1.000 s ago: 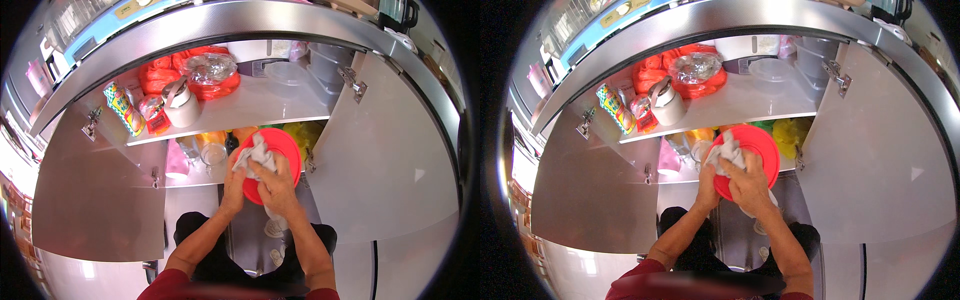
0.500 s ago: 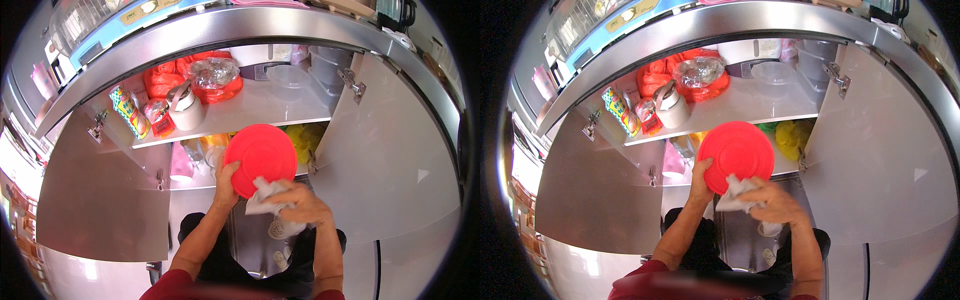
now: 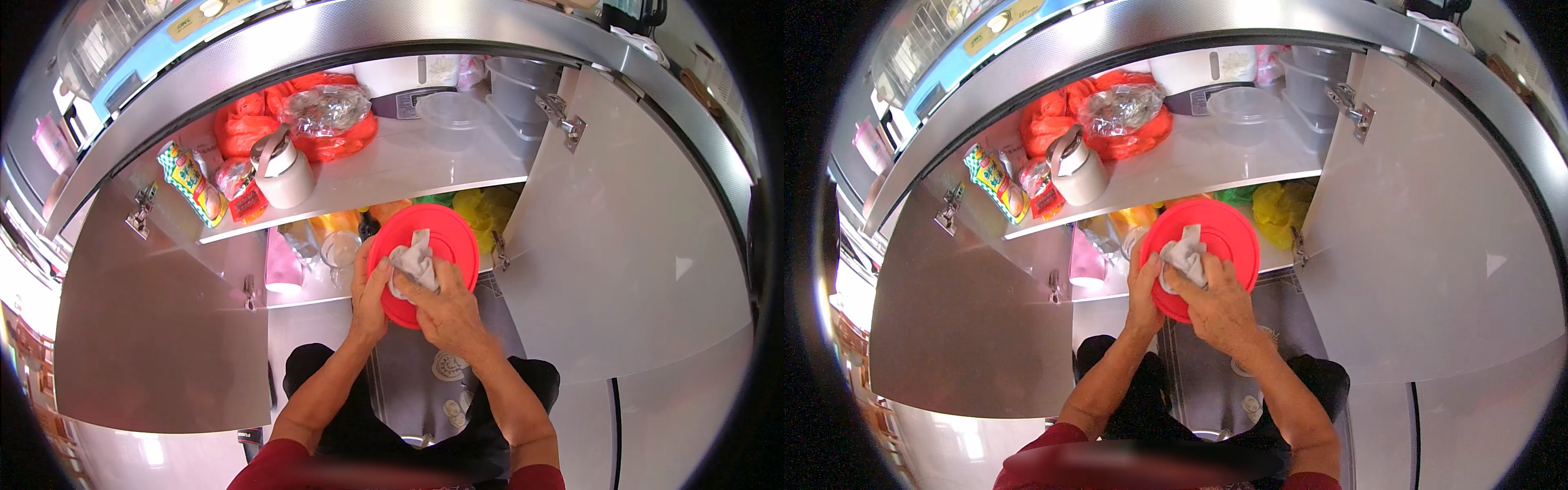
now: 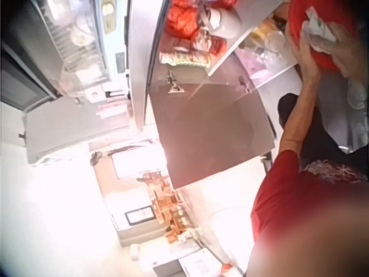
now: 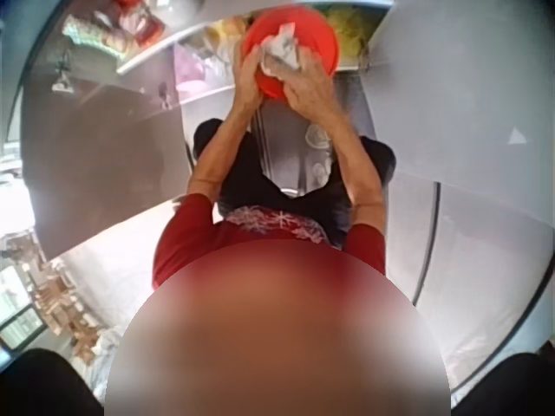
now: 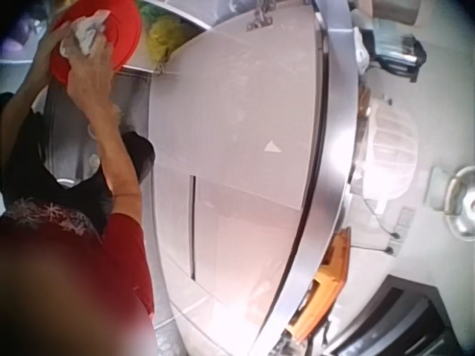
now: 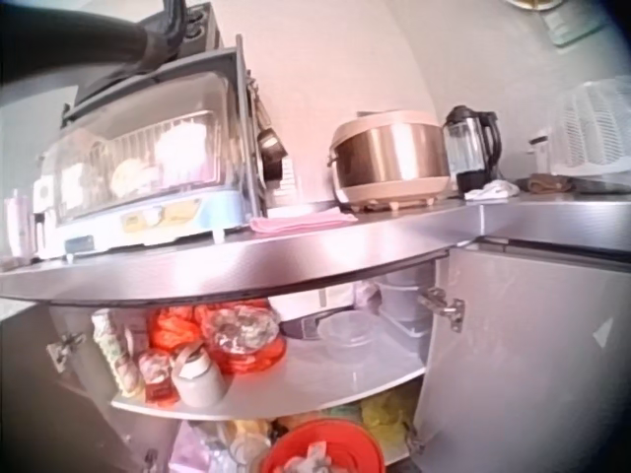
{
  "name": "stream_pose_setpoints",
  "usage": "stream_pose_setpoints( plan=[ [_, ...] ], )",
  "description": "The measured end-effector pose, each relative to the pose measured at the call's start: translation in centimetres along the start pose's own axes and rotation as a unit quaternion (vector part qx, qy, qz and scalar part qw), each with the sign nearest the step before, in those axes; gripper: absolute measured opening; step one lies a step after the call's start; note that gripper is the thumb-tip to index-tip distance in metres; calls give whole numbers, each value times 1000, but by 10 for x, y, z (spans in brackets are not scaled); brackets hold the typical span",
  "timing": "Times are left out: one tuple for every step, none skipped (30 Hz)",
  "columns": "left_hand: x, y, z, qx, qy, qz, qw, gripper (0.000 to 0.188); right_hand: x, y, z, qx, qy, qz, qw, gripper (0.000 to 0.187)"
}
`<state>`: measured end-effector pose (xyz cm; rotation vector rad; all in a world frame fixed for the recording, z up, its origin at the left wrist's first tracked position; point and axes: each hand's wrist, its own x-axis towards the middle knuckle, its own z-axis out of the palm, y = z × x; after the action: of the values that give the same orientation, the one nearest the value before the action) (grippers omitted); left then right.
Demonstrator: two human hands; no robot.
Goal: The person wipes the exterior of various items inside a kitchen cupboard using a white cloth. They handle a thermos, a small bottle, a red-lidded container, and a clear plastic container, wiping each one individually before placing them back on the shelf.
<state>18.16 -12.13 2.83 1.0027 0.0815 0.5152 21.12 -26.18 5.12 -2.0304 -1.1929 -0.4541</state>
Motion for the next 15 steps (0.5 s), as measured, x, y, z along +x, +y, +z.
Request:
stream_pose_setpoints(
  plan=[
    [2, 0, -1, -7, 16, 8, 1000, 45, -1, -5, -1, 8, -23, 21, 999, 54],
    [5, 1, -3, -12, 31, 18, 999, 44, -4, -7, -1, 12, -53, 20, 998, 54],
    [8, 3, -5, -17, 46, 27, 998, 43, -8, -8, -2, 15, -84, 20, 996, 55],
    [10, 4, -7, -22, 48, 29, 998, 43, -10, -9, -3, 18, -115, 19, 993, 55],
    [12, 8, -11, -23, 51, 36, 998, 42, -8, -16, -10, 31, -144, 62, 987, 53],
    [14, 10, -14, -27, 52, 41, 997, 42, -8, -13, -17, 56, -179, 70, 980, 51],
    [15, 10, -15, -51, 57, 39, 996, 43, -10, -3, -28, 81, -213, 78, 971, 49],
    [15, 12, -14, -39, 48, 43, 997, 44, -12, 7, -38, 107, -246, 85, 960, 48],
    [13, 14, -13, -29, 40, 45, 998, 44, -13, 16, -49, 124, -235, 107, 958, 46],
    [12, 15, -11, -19, 32, 46, 998, 45, -12, 24, -59, 142, -223, 130, 956, 44],
    [11, 13, -9, -20, 30, 42, 998, 46, -12, 30, -66, 157, -211, 158, 952, 42],
    [9, 10, -6, -21, 27, 39, 999, 46, -8, 29, -63, 198, -111, 187, 956, 42],
    [7, 8, -4, -22, 25, 35, 999, 47, -4, 26, -56, 236, -9, 213, 948, 43],
    [4, 7, -1, -18, 27, 37, 999, 47, -2, 28, -48, 270, 92, 236, 929, 44],
    [2, 6, 4, -15, 26, 38, 999, 47, -1, 39, -37, 156, 115, 201, 960, 56]
  ],
)
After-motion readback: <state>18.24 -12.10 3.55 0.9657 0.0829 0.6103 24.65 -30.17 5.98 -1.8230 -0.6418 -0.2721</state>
